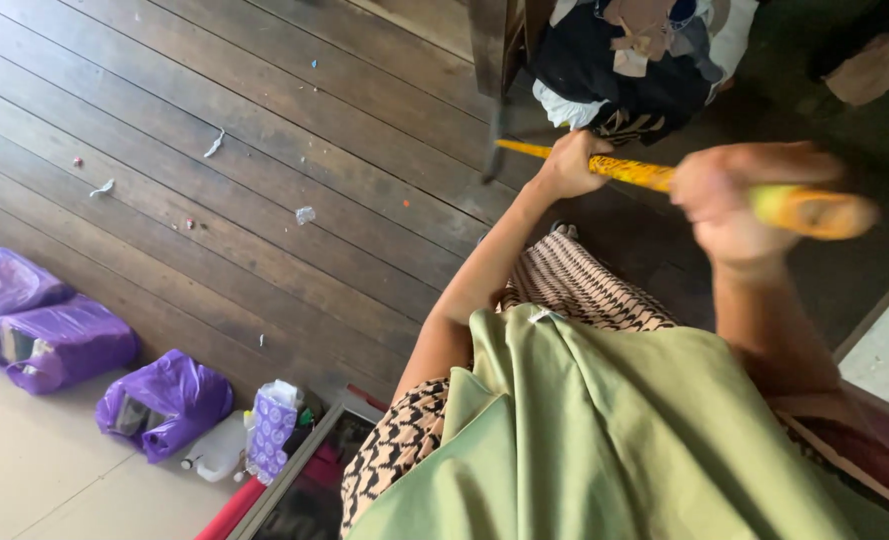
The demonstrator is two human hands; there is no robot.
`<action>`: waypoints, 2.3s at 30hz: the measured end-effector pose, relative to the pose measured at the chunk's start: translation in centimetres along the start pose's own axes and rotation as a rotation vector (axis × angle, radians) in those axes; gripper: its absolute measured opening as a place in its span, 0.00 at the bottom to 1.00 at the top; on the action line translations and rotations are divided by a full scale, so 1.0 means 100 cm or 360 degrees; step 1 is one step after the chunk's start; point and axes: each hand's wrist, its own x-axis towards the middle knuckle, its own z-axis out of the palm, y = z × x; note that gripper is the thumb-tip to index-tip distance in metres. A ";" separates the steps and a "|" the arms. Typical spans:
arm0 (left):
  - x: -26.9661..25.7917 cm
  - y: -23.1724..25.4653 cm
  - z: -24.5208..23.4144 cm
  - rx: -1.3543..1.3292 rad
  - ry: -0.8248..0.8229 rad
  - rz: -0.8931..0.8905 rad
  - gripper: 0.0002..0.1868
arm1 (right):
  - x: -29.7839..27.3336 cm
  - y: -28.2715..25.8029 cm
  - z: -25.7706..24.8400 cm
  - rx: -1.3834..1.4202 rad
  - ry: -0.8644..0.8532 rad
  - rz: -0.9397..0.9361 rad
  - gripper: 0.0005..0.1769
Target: The person sweeps a wooden floor using a broom, pushing debris across the surface and into corners while moving past various bags and furniture.
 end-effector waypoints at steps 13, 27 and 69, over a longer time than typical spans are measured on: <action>-0.069 -0.057 -0.048 0.0170 0.0059 -0.0222 0.21 | -0.025 0.056 0.028 -0.0203 -0.0041 0.0239 0.16; -0.110 -0.067 -0.060 0.0248 0.0352 -0.0190 0.19 | -0.014 0.091 0.078 -0.0388 -0.0554 0.0256 0.13; -0.172 -0.057 -0.199 0.0184 0.0608 -0.0757 0.10 | -0.023 0.115 0.201 -0.0061 -0.0671 0.0171 0.25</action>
